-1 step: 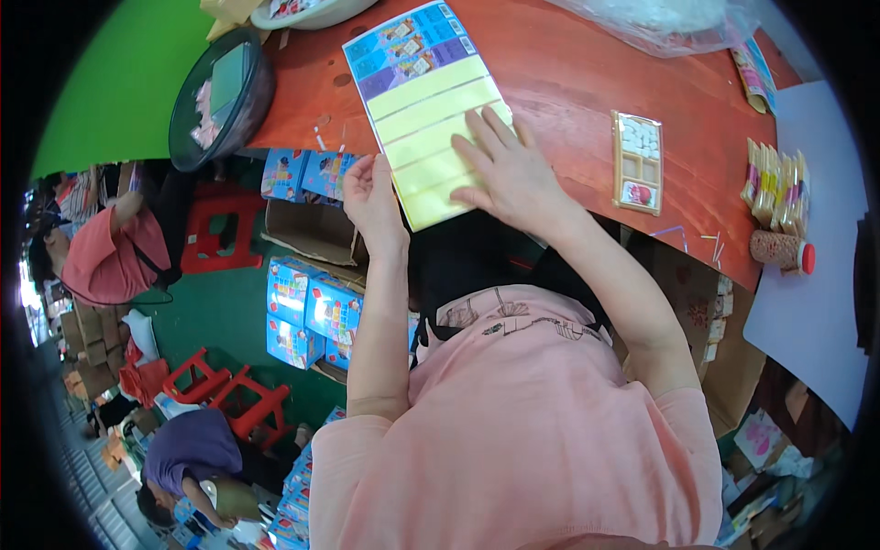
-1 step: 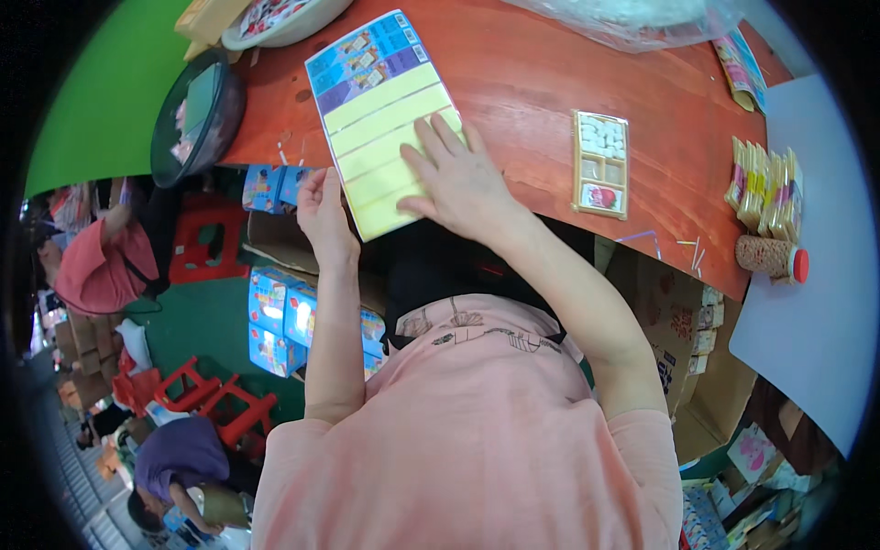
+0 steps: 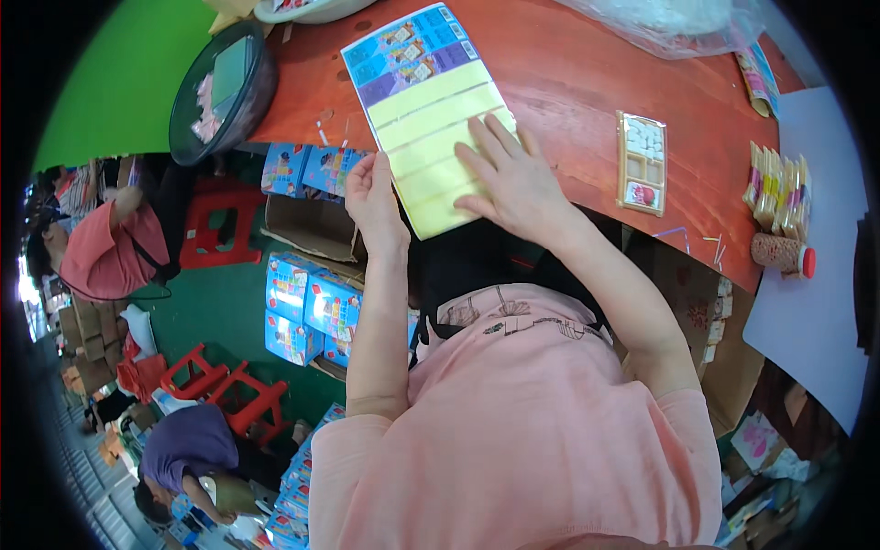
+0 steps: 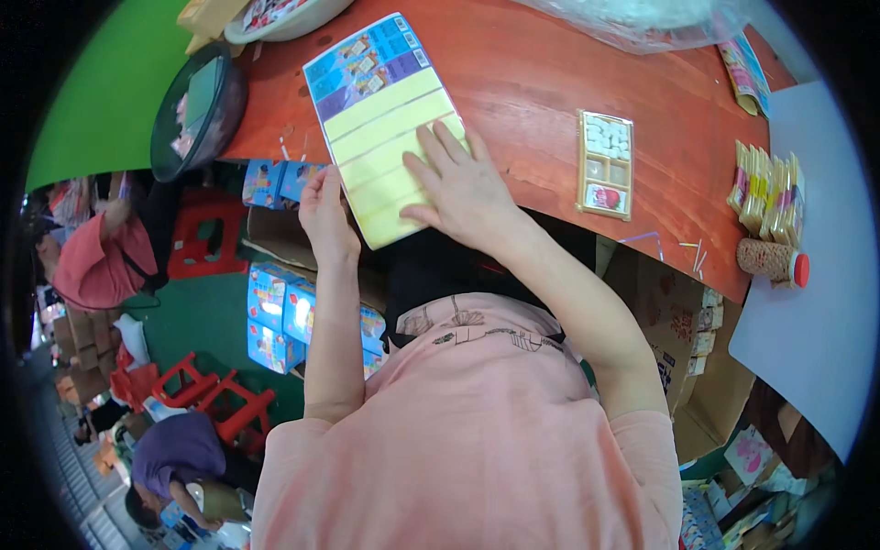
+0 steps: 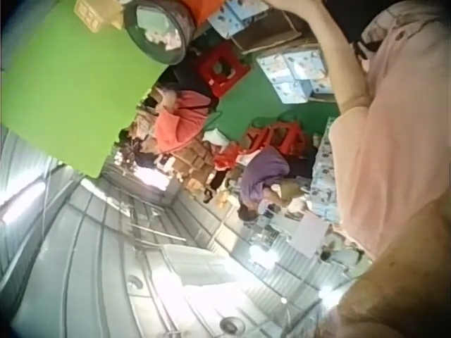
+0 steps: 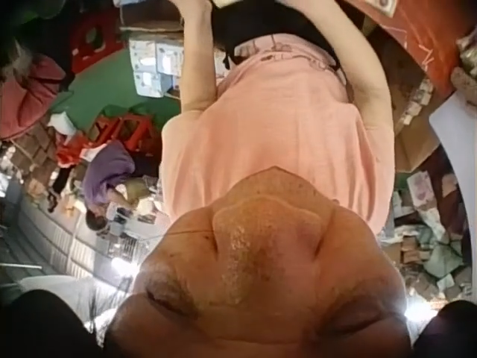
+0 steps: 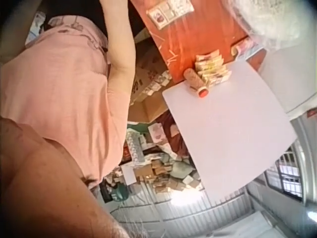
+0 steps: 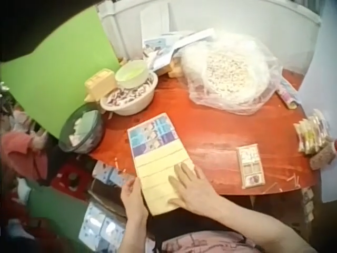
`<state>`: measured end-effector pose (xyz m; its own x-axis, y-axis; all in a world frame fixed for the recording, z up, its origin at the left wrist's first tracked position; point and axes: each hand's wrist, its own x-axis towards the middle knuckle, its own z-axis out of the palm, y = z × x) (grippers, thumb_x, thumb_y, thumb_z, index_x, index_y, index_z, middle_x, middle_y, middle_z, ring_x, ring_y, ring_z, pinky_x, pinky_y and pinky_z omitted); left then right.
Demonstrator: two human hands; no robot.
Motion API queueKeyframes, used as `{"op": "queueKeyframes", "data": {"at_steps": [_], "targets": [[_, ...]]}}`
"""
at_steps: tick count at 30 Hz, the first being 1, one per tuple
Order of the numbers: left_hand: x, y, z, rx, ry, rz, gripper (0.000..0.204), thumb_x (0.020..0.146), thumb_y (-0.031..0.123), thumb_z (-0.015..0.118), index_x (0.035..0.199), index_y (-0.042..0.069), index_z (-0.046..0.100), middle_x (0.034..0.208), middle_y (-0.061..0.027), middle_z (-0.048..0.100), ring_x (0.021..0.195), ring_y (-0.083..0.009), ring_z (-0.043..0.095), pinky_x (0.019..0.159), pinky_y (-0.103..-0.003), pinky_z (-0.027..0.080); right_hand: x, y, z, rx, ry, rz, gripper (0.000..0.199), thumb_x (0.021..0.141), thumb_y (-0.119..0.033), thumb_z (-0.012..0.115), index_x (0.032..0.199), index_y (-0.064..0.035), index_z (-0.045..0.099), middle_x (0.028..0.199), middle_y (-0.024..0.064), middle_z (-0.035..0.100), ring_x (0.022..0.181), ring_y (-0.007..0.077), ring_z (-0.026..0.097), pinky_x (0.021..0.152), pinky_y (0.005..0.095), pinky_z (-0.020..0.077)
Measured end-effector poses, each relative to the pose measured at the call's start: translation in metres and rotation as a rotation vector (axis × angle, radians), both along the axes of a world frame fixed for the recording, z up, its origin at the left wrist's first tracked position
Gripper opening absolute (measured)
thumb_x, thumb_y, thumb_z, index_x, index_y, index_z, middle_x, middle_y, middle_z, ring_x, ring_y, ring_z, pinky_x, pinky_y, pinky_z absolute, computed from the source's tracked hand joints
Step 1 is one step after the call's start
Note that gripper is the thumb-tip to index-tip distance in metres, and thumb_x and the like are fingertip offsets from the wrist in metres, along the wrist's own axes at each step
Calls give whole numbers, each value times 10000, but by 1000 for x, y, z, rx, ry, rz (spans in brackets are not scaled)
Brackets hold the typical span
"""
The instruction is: Packaging small items into plastic trays and applying adhesive labels.
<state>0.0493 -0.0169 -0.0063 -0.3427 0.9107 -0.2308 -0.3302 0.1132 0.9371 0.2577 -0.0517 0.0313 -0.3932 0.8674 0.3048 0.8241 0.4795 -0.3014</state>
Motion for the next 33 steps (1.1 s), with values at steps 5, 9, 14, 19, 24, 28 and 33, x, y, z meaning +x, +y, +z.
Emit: {"op": "queueKeyframes", "data": {"at_steps": [5, 9, 14, 19, 24, 28, 33], "targets": [[-18, 5, 8, -63, -217, -88, 238, 954, 152, 673, 1089, -32, 606, 992, -75, 673, 856, -140, 652, 759, -284, 529, 8, -48, 13, -141, -29, 33, 562, 876, -412, 673, 1319, -84, 564, 1461, 177, 454, 1375, 353, 401, 1120, 542, 273], [-18, 2, 16, -209, -286, -174, 222, 915, 91, 684, 1104, -17, 639, 952, -58, 696, 819, -139, 652, 748, -297, 519, 21, -52, 10, -75, 55, 8, 380, 886, -230, 677, 1226, -79, 602, 1330, 130, 546, 1266, 323, 490, 1054, 492, 341], [-6, -4, 27, -172, -267, -267, 226, 914, 87, 680, 1107, -30, 674, 975, -58, 710, 825, -129, 657, 754, -284, 517, 10, -9, 14, -64, 287, -53, 207, 894, -46, 636, 1100, -24, 636, 1054, 126, 630, 1011, 311, 614, 879, 405, 467], [6, -15, 36, -63, -123, -341, 199, 906, 74, 697, 1064, -47, 697, 938, -50, 711, 788, -87, 632, 740, -240, 504, -33, 25, 23, 15, 552, 28, 153, 899, -12, 621, 1049, 16, 633, 1020, 140, 634, 936, 327, 634, 795, 384, 521], [12, -21, 50, 163, 187, -304, 150, 906, -27, 657, 1050, -54, 689, 908, -13, 677, 771, -42, 588, 678, -179, 468, -47, 29, 37, 104, 455, 137, 150, 877, -14, 647, 1026, 9, 641, 996, 139, 635, 904, 321, 641, 773, 377, 532], [11, -21, 52, 349, 440, -329, 148, 889, -62, 633, 1032, -65, 671, 864, -7, 634, 735, -51, 567, 651, -195, 459, -49, 25, 46, 68, 447, 145, 142, 873, 1, 643, 1015, 12, 639, 979, 134, 634, 872, 311, 645, 732, 371, 542], [14, -23, 58, 435, 570, -328, 175, 864, -79, 635, 1035, -55, 664, 802, -37, 583, 682, -76, 538, 613, -220, 438, -48, 19, 50, 117, 381, 119, 207, 823, 14, 643, 1029, 25, 626, 998, 130, 628, 879, 300, 651, 732, 355, 547]]}}
